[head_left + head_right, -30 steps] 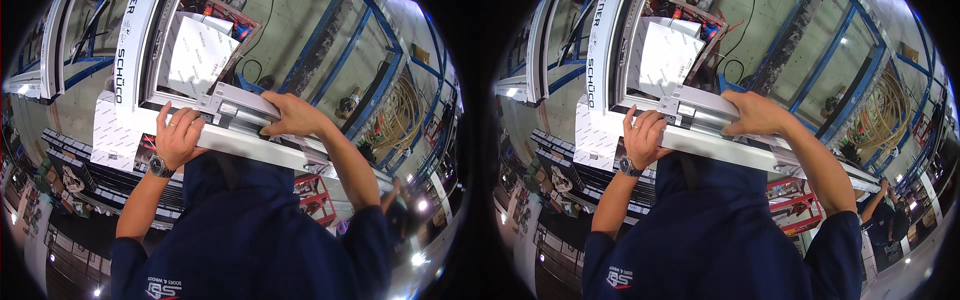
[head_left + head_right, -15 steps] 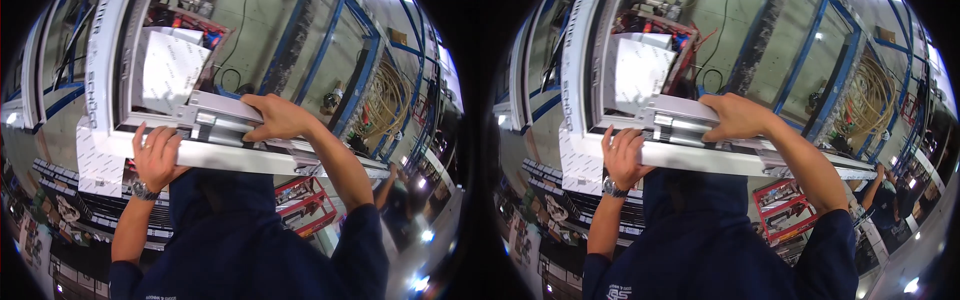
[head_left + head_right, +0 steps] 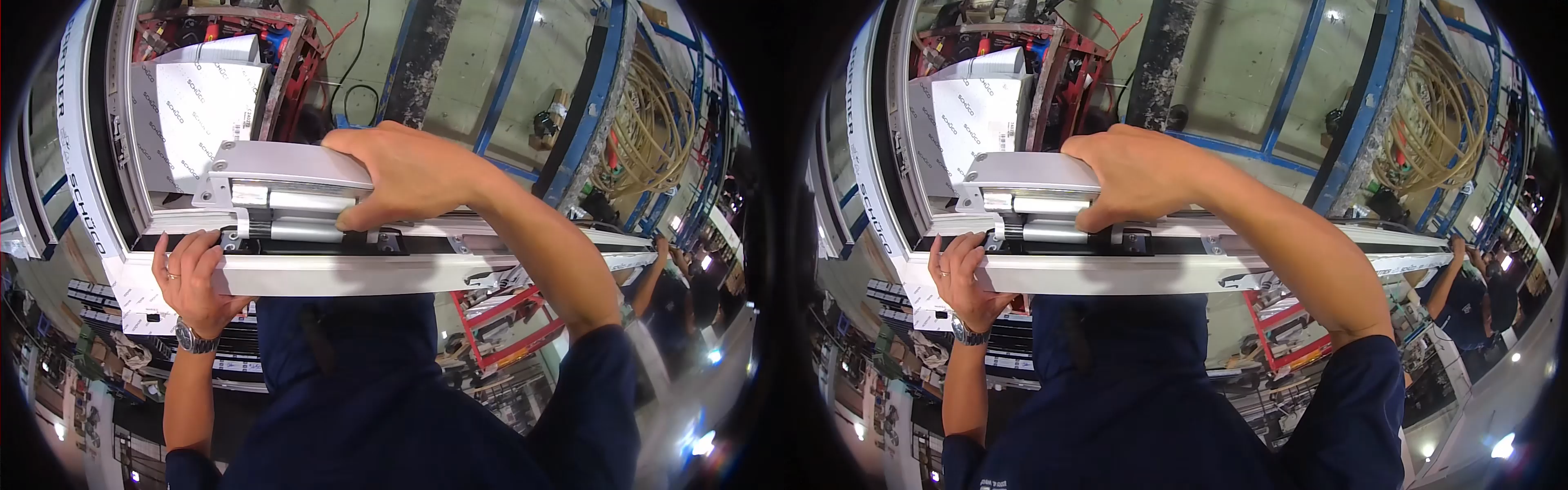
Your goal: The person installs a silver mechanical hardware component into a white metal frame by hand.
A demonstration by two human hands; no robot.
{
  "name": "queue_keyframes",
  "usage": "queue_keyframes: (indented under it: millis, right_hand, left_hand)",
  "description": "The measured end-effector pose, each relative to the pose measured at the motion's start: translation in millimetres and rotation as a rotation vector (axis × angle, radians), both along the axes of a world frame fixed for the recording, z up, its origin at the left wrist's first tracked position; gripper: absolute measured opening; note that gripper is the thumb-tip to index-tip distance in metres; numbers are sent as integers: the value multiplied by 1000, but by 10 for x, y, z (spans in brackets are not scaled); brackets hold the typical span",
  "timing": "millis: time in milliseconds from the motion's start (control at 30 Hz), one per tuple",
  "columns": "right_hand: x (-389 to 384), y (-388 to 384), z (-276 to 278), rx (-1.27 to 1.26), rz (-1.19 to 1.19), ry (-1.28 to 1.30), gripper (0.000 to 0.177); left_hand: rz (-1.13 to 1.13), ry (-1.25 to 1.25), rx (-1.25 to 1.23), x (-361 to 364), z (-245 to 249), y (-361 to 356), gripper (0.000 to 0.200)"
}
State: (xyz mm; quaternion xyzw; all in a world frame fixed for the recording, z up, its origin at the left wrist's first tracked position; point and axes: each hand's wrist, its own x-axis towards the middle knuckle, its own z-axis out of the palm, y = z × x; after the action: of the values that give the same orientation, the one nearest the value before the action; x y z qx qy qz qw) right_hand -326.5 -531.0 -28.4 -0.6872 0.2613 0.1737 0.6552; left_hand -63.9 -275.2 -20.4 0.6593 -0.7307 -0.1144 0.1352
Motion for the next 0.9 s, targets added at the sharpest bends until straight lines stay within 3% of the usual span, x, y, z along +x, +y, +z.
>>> queue_keyframes:
  millis: [300,533,900]
  right_hand:
    - [28,-76,-27,-30,10,-102,56]
    - [27,-69,-3,25,19,-93,60]
    - [70,58,121,-50,91,42,71]
  left_hand:
    - [18,-85,47,-9,-9,62,71]
    - [-7,-56,138,71,24,89,83]
    - [40,-61,46,-49,34,1,69]
